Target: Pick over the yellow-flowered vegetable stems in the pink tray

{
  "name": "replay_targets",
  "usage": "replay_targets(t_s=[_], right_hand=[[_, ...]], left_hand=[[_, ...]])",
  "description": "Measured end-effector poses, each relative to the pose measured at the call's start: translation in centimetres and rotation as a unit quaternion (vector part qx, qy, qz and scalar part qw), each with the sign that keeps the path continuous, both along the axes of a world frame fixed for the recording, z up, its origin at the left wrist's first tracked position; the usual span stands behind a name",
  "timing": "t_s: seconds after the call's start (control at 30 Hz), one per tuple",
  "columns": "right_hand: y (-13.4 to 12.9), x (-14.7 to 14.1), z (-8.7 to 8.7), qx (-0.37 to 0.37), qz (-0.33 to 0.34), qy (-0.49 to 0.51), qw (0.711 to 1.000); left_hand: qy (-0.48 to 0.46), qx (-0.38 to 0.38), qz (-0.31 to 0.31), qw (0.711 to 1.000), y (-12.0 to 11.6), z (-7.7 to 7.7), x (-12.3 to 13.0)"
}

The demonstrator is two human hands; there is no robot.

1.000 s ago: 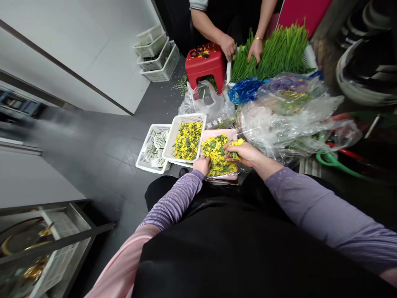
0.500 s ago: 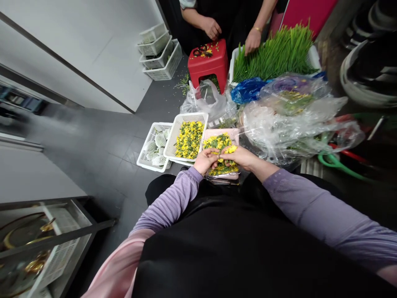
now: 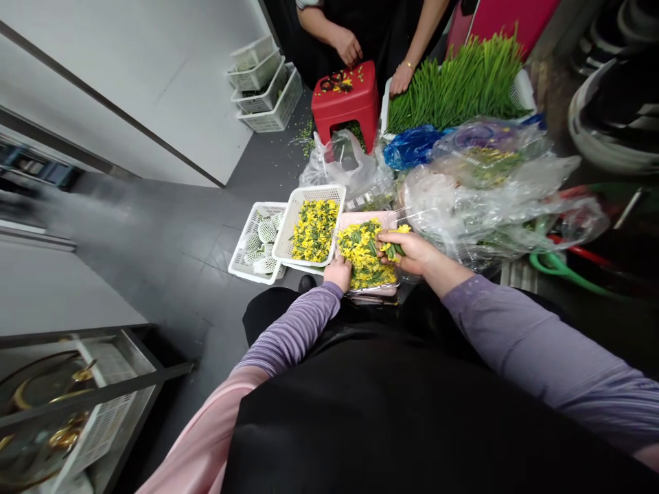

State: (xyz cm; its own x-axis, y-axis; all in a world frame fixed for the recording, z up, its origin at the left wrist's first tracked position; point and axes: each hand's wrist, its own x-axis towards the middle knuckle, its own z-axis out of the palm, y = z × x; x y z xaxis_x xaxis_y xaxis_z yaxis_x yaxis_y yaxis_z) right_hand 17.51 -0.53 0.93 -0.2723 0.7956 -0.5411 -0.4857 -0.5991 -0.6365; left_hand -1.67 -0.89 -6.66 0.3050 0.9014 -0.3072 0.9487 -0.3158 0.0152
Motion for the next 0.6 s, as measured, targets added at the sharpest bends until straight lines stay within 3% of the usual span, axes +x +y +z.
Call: replay_targets(t_s=[0.13, 0.27, 0.43, 0.6], right_hand=[[0.0, -0.1, -0.4, -0.006, -0.007, -0.046, 0.999], [0.0, -0.4, -1.0, 0.009, -0.002, -0.114, 0.993], [-0.4, -1.3, -2.6, 0.063, 0.039, -0.168, 0.983], [-0.4, -1.7, -2.6, 0.067, -0.006, -0.137, 0.988]], left_hand=[[-0.044, -0.006, 0.052, 0.998, 0.5, 0.1, -0.1], [-0.137, -0.040, 0.116, 0.983, 1.6, 1.9, -0.6], [-0.250, -0.051, 0.068, 0.964, 1.6, 4.5, 0.9], [-0.327, -0.044, 0.038, 0.943, 1.4, 6.2, 2.7]])
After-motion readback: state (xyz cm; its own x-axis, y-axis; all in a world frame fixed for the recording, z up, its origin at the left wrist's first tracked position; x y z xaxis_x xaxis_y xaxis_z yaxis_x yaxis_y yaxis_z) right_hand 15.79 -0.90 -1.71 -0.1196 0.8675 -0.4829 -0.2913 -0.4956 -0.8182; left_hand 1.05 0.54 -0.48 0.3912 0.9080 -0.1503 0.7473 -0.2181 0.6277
